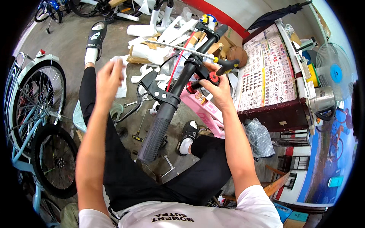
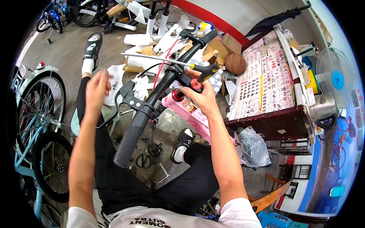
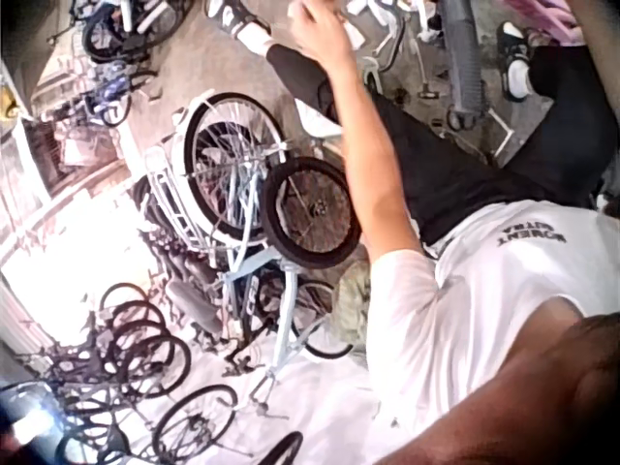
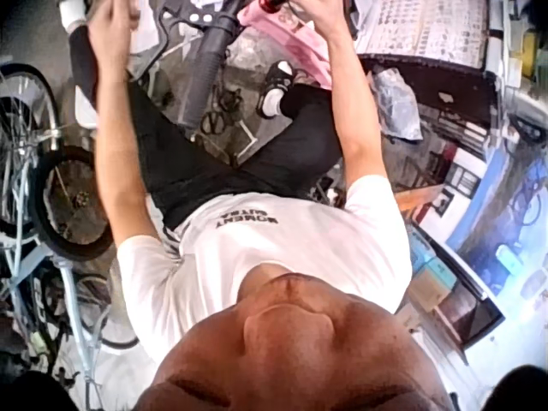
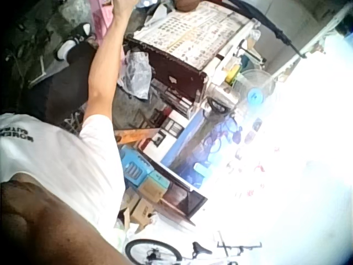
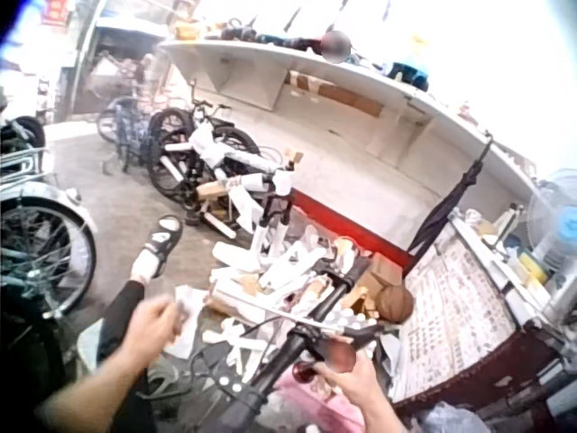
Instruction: The person assembles a pink bicycle by using a hex key to tighten the stem and handlebar bolts, then attaches the front wheel to the fork by hand and with a wrench.
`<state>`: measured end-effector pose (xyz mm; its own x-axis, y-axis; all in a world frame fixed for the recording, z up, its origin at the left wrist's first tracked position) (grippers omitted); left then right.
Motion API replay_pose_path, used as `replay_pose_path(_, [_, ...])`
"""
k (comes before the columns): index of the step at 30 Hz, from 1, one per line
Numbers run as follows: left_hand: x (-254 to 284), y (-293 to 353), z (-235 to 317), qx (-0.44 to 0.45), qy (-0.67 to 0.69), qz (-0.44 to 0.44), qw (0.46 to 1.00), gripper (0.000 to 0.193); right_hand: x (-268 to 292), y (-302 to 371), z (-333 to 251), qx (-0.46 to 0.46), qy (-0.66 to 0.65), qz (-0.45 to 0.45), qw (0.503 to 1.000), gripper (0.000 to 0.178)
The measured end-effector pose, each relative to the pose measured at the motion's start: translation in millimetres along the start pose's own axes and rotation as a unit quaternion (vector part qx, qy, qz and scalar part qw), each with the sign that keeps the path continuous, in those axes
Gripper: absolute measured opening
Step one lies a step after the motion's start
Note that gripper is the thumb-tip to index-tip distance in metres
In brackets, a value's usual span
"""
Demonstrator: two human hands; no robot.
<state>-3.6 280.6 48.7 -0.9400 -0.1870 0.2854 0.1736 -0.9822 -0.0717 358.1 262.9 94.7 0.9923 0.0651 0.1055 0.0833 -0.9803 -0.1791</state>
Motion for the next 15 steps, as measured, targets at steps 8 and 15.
replay_pose_path(8, [-171,84,-140,-0.024,0.006,-0.240,0.970,0.047,31,17,-97,0.144,0.047,0.050,0.987,0.077])
replay_pose_path(15, [-186,93,-142,-0.214,-0.119,-0.266,0.932,0.052,0,-6,-129,0.085,0.348,0.012,0.933,0.050])
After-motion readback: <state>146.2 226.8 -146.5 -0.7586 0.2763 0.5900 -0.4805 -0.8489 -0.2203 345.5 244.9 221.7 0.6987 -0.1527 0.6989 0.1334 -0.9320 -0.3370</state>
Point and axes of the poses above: each hand's wrist, its own y-axis away from the middle knuckle, its own x-axis out of the back of the hand, z = x × y, the point moved 10 cm from there along -y, towards the middle knuckle, and after that the axes turned 3 degrees about -y, right-handed, at the moved point
